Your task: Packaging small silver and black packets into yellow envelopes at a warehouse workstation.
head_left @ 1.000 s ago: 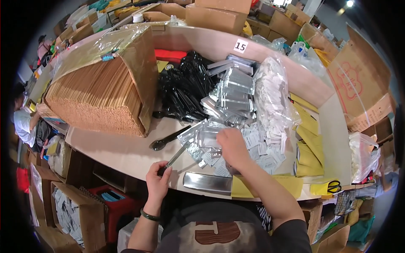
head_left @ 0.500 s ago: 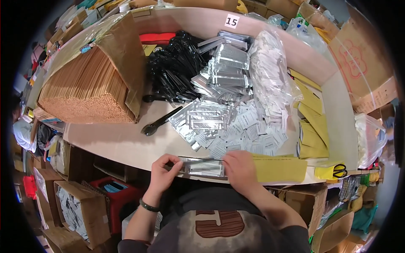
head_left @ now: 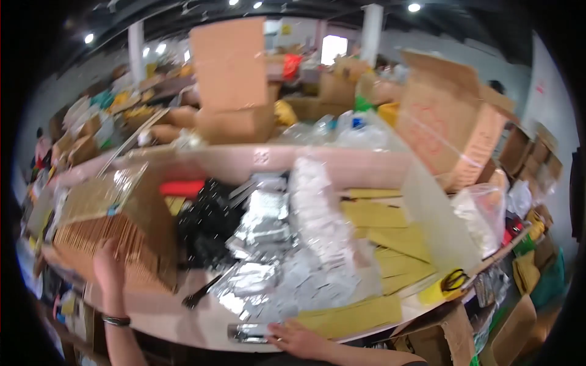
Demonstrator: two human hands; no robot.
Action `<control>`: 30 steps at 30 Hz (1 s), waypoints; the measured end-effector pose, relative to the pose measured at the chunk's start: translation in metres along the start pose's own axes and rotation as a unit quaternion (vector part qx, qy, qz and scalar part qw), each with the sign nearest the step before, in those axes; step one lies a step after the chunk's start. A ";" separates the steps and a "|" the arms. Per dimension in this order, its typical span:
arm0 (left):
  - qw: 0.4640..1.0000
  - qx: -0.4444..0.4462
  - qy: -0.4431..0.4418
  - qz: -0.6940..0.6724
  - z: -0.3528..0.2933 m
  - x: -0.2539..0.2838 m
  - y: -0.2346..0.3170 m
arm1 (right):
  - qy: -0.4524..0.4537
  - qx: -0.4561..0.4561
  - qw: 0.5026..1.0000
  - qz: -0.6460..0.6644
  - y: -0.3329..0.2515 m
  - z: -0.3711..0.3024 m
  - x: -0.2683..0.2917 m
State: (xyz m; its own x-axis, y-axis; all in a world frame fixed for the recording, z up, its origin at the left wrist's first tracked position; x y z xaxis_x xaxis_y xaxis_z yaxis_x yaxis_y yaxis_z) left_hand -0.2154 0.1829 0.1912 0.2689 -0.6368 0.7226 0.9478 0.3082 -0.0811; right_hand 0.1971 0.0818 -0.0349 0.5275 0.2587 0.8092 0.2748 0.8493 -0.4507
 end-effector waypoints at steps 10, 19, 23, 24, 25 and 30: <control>0.997 -0.075 -0.014 -0.003 0.047 -0.087 -0.043 | -0.020 -0.075 0.993 0.092 0.018 -0.002 0.006; 0.862 0.337 -0.137 -0.354 -0.132 -0.047 -0.107 | -0.027 -0.053 0.990 0.128 0.027 -0.014 0.021; 0.748 0.337 -0.276 -0.501 -0.262 -0.068 0.002 | -0.052 -0.102 0.991 0.074 0.013 0.002 0.043; 0.756 0.245 -0.370 -0.482 -0.253 -0.058 0.054 | -0.066 -0.099 0.988 0.097 0.011 0.002 0.045; 0.739 0.143 -0.447 -0.483 -0.250 -0.056 0.085 | -0.053 -0.099 0.991 0.074 0.013 0.004 0.050; 0.790 0.069 -0.483 -0.372 -0.228 -0.070 0.101 | -0.080 -0.116 0.989 0.045 0.010 0.009 0.054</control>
State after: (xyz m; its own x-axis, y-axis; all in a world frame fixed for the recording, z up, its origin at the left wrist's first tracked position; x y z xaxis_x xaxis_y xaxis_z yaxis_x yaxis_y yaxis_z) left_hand -0.0989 0.0971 -0.0241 -0.6723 0.1378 0.7273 0.7368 0.2197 0.6394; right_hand 0.2212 0.1082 0.0081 0.4286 0.4136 0.8032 0.4200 0.6959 -0.5825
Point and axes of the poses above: each hand's wrist, its own z-axis towards the middle knuckle, its own x-axis out of the back of the hand, y = z × x, the point moved 7 cm from there along z, towards the middle knuckle, and after that the axes turned 15 degrees about z, right-handed, at the moved point
